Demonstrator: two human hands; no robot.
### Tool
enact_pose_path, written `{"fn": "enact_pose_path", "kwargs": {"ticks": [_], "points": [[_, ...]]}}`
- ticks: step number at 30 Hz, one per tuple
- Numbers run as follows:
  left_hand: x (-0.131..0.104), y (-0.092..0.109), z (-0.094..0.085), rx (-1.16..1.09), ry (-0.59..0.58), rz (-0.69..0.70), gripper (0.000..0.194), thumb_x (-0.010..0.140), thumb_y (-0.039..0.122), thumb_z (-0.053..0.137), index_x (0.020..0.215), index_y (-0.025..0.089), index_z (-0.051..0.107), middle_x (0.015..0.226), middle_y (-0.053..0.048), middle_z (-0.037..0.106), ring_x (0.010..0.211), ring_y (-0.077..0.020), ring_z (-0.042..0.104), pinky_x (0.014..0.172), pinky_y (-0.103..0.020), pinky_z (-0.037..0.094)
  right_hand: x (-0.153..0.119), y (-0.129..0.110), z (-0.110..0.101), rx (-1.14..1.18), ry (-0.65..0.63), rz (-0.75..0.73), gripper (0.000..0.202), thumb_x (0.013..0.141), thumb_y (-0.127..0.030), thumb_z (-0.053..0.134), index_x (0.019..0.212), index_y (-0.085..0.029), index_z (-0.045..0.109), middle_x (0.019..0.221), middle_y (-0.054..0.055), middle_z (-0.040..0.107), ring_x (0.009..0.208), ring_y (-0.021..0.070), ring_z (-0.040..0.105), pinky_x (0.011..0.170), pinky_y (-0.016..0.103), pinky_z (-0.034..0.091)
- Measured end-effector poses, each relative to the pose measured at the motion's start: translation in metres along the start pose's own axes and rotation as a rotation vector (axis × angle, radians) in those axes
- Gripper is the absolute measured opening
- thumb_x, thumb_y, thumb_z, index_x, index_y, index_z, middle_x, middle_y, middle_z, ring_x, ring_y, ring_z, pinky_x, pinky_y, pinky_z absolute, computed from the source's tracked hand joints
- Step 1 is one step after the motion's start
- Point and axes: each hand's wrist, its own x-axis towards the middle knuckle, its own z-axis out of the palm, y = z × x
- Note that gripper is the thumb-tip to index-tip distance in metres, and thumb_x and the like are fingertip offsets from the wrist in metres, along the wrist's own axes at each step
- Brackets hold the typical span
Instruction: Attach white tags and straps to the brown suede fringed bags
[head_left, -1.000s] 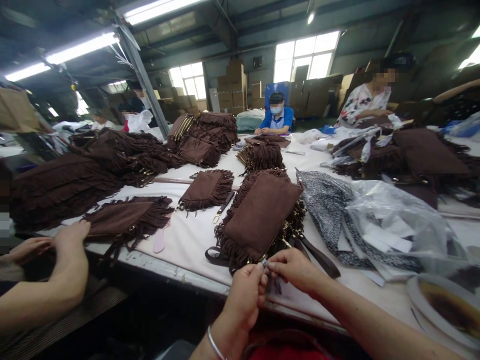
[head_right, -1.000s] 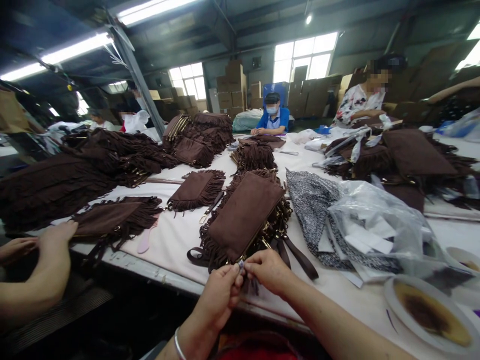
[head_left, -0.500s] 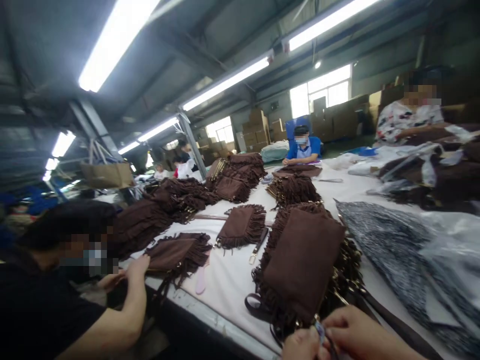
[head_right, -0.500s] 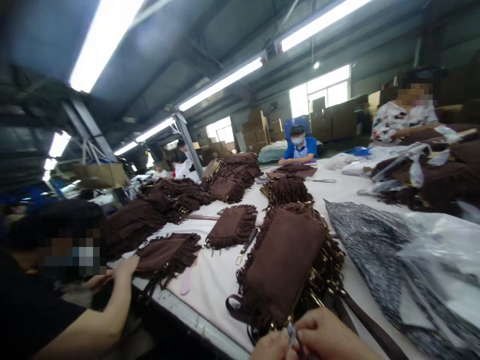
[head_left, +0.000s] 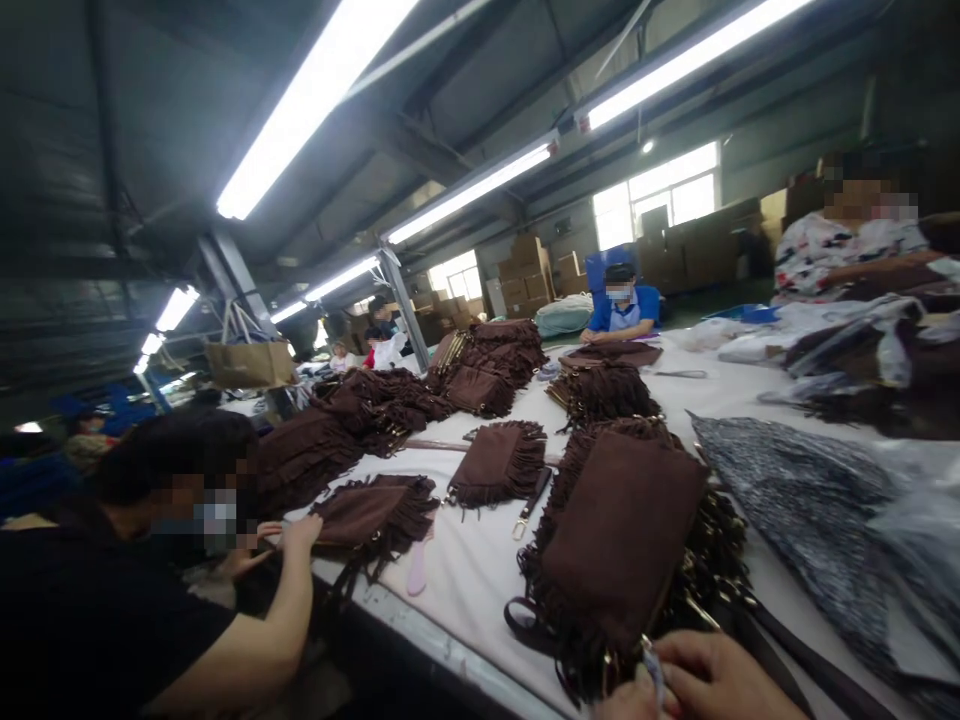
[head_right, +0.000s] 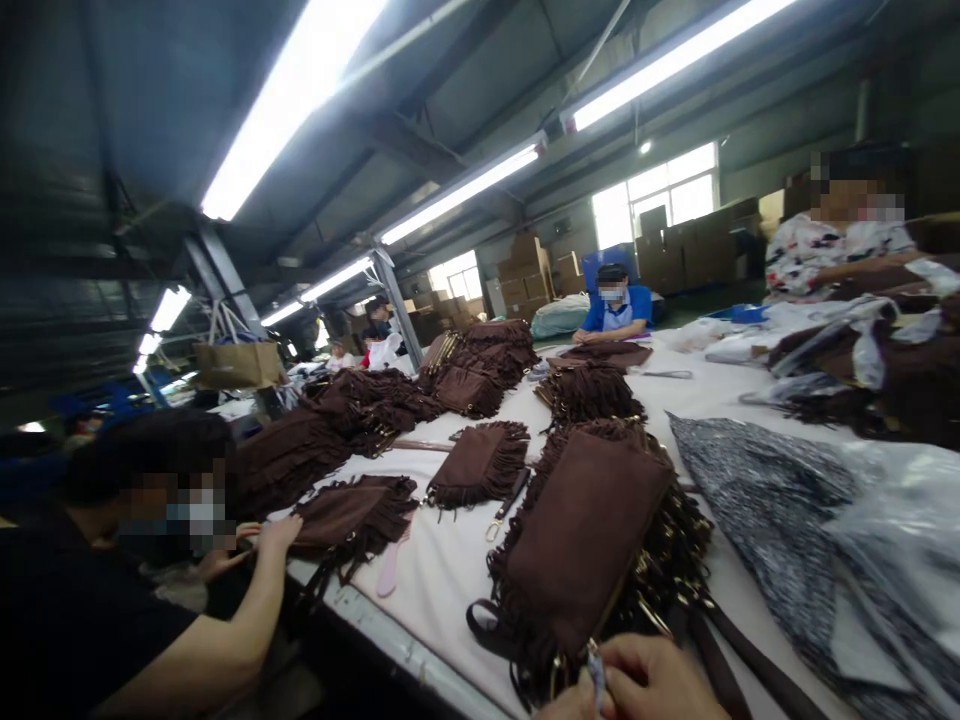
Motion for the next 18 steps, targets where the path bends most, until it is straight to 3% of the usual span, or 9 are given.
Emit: {"fn": "enact_pose_path", "kwargs": {"ticks": [2, 5, 8, 13, 15, 18], "points": [[-0.01, -0.027, 0.021, -0.053, -0.046, -0.14, 0.041, 0.079, 0.059, 0.065, 0.08, 0.019, 0.059, 0.06, 0.0, 0.053, 0.046, -0.0125, 0.047, 0.038, -0.022, 0.036, -0.006, -0.005, 0.0, -0.05, 0.048, -0.041, 0.02, 0.071, -0.034, 0.059, 0.064, -0.02, 0.072, 0.07, 0.005, 0.073, 0.072, 0.0229, 0.065, 0.064, 0.029, 0.047], [-0.024, -0.05, 0.041, -0.182, -0.079, -0.251, 0.053, 0.069, 0.07, 0.067, 0.073, 0.019, 0.052, 0.051, 0.008, 0.038, 0.038, -0.0043, 0.022, 0.036, -0.018, 0.016, -0.013, -0.008, -0.006, -0.135, 0.167, -0.017, 0.014, 0.071, -0.029, 0.06, 0.066, -0.018, 0.068, 0.061, 0.0, 0.066, 0.063, 0.0173, 0.057, 0.057, 0.026, 0.04], [-0.029, -0.055, 0.044, -0.209, -0.064, -0.194, 0.05, 0.073, 0.067, 0.064, 0.077, 0.018, 0.054, 0.056, 0.008, 0.042, 0.042, -0.0046, 0.024, 0.04, -0.019, 0.017, -0.023, -0.014, -0.014, -0.119, 0.186, 0.052, 0.025, 0.078, -0.038, 0.061, 0.065, -0.017, 0.066, 0.06, 0.0, 0.062, 0.058, 0.0142, 0.051, 0.055, 0.025, 0.037], [-0.029, -0.056, 0.043, -0.116, -0.037, -0.084, 0.043, 0.081, 0.057, 0.061, 0.063, 0.019, 0.051, 0.054, 0.005, 0.045, 0.047, -0.008, 0.033, 0.046, -0.023, 0.024, -0.04, -0.027, -0.01, 0.248, -0.066, 0.152, 0.048, 0.082, -0.059, 0.059, 0.066, -0.014, 0.064, 0.054, 0.0, 0.058, 0.051, 0.0107, 0.046, 0.051, 0.024, 0.032], [-0.031, -0.055, 0.046, -0.135, -0.052, -0.092, 0.042, 0.082, 0.055, 0.06, 0.063, 0.019, 0.051, 0.054, 0.005, 0.045, 0.046, -0.0075, 0.032, 0.045, -0.022, 0.022, -0.041, -0.027, -0.002, 0.475, -0.123, 0.178, 0.047, 0.078, -0.059, 0.066, 0.065, -0.014, 0.062, 0.052, -0.001, 0.057, 0.049, 0.0105, 0.048, 0.05, 0.023, 0.034], [-0.034, -0.051, 0.049, -0.279, -0.117, -0.207, 0.037, 0.085, 0.053, 0.057, 0.072, 0.019, 0.051, 0.054, 0.006, 0.043, 0.042, -0.0053, 0.024, 0.041, -0.021, 0.016, -0.039, -0.021, 0.009, 0.784, -0.089, 0.26, 0.039, 0.07, -0.052, 0.077, 0.07, -0.015, 0.063, 0.047, -0.005, 0.051, 0.041, 0.0084, 0.044, 0.045, 0.022, 0.034]]}}
